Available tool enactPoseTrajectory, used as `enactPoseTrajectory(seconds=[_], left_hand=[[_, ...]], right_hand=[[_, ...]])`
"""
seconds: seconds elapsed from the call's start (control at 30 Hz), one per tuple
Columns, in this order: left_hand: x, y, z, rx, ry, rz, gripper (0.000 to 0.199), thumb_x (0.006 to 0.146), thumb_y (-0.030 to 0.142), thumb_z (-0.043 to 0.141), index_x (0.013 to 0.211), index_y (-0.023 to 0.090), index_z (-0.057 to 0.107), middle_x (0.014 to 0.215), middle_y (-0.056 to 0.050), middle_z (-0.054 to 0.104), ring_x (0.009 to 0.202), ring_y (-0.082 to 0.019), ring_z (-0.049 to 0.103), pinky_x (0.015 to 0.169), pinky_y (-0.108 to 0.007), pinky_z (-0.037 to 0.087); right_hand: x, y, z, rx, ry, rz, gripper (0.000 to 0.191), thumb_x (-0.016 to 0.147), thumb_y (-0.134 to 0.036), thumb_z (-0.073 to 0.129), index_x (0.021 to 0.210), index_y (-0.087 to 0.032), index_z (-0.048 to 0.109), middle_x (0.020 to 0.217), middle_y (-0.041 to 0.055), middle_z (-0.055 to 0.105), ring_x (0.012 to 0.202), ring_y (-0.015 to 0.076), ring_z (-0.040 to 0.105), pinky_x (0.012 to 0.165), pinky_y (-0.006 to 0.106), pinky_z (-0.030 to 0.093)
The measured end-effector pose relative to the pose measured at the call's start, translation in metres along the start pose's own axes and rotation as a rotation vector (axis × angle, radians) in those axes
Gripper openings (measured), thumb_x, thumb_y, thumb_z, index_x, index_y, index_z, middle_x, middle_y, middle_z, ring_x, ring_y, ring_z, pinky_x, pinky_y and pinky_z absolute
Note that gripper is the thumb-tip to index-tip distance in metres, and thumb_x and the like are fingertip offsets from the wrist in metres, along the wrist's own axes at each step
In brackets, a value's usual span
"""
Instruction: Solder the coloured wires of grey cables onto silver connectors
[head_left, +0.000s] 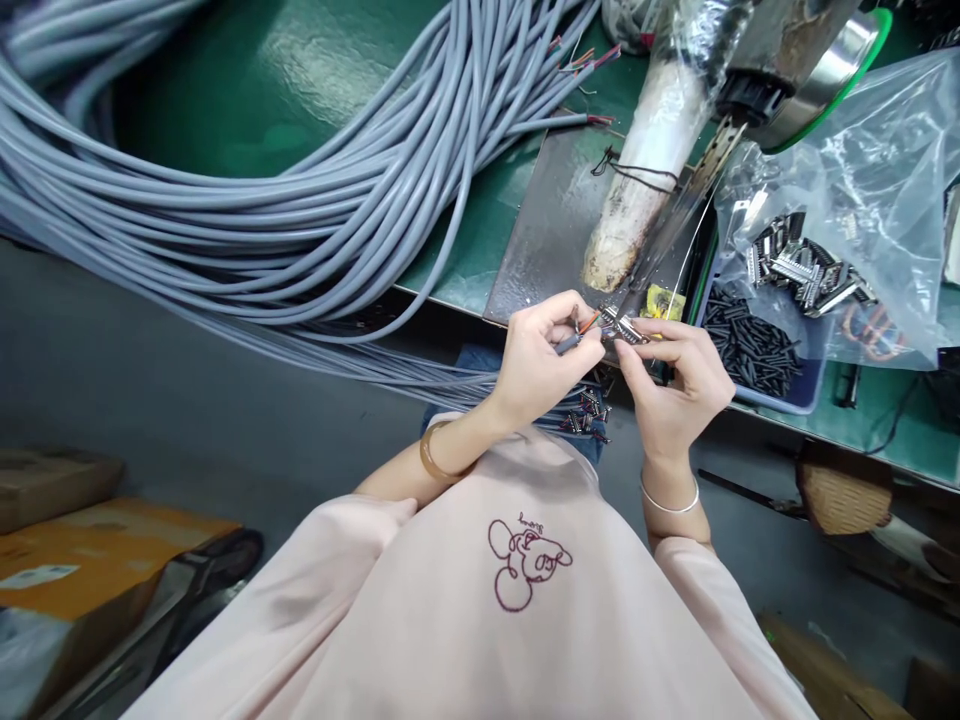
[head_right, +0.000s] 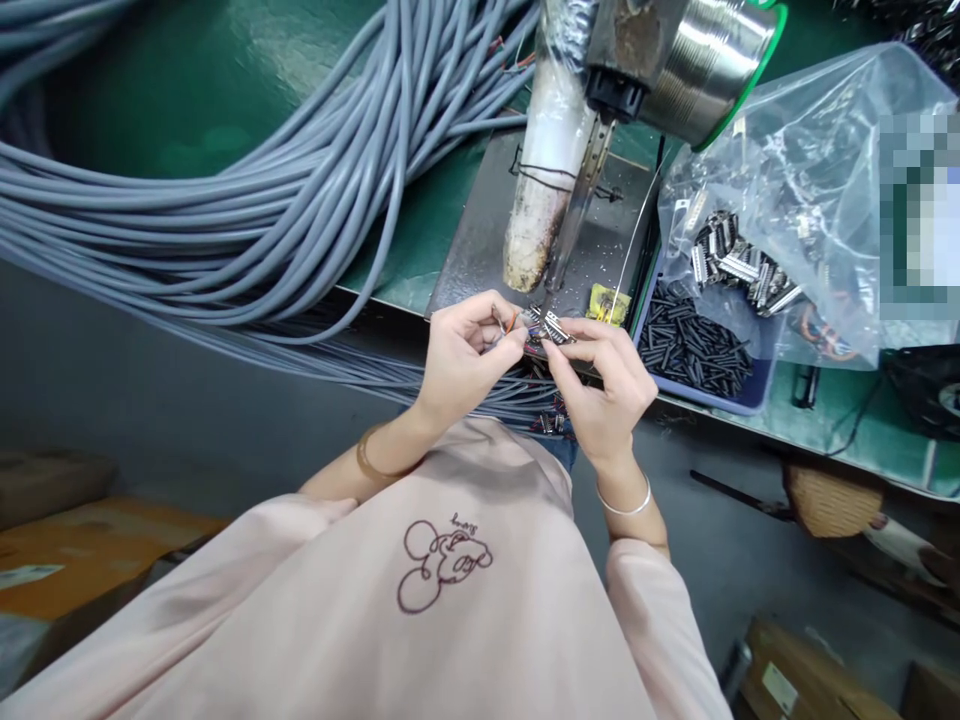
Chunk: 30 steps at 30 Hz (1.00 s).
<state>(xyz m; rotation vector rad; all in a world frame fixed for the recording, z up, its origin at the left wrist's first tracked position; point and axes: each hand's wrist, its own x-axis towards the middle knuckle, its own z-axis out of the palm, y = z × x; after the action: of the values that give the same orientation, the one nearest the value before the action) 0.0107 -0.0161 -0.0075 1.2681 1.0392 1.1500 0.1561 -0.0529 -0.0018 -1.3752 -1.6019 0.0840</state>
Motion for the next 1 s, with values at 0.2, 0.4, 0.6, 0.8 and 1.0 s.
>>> enactPoseTrajectory(seconds=[0.2,0.4,0.6,0.8,1.0], left_hand=[[0.0001,-0.0014,0.0004,0.02,0.021,0.01,0.019,0.078,0.012,0.061,0.067,0.018,0.047,0.067,0.002,0.049,0.059,-0.007,0.044,0.055,-0.02,0.037],[-0.0005,-0.0004,0.0027,-0.001,0.029,0.008,0.019,0.079,0.012,0.061,0.068,0.018,0.047,0.067,0.002,0.049,0.06,-0.008,0.044,0.054,-0.02,0.036],[-0.0014,0.0003,0.0032,0.038,0.027,0.017,0.02,0.077,0.011,0.061,0.067,0.019,0.045,0.066,0.002,0.048,0.06,-0.008,0.044,0.055,-0.021,0.036],[-0.0004,0.002,0.004,0.061,0.034,0.033,0.02,0.076,0.011,0.06,0.067,0.019,0.045,0.066,0.002,0.048,0.06,-0.008,0.045,0.056,-0.021,0.037],[0.0011,0.0079,0.0017,0.09,0.026,0.069,0.018,0.077,0.011,0.059,0.067,0.018,0.046,0.066,0.002,0.048,0.059,-0.008,0.043,0.054,-0.022,0.035]], right_hand=[[0.0008,-0.0008,-0.0004,-0.012,-0.022,0.011,0.011,0.084,-0.021,0.076,0.079,-0.023,0.067,0.092,-0.0008,0.077,0.088,0.0169,0.074,0.079,0.036,0.062],[-0.0006,-0.0008,0.0002,0.014,0.004,0.02,0.012,0.082,-0.019,0.078,0.079,-0.023,0.068,0.093,-0.0012,0.076,0.088,0.0162,0.073,0.08,0.035,0.061],[-0.0013,-0.001,-0.0006,-0.004,-0.01,0.021,0.011,0.083,-0.02,0.077,0.079,-0.024,0.068,0.094,-0.0016,0.076,0.088,0.0166,0.073,0.081,0.036,0.062],[0.0022,-0.0025,-0.0016,-0.036,-0.023,0.007,0.01,0.083,-0.02,0.077,0.079,-0.024,0.069,0.094,-0.0008,0.076,0.089,0.017,0.074,0.081,0.035,0.063],[0.0047,-0.0061,-0.002,-0.022,0.012,-0.026,0.013,0.08,-0.016,0.08,0.082,-0.024,0.071,0.095,-0.001,0.076,0.089,0.0158,0.073,0.08,0.032,0.062]])
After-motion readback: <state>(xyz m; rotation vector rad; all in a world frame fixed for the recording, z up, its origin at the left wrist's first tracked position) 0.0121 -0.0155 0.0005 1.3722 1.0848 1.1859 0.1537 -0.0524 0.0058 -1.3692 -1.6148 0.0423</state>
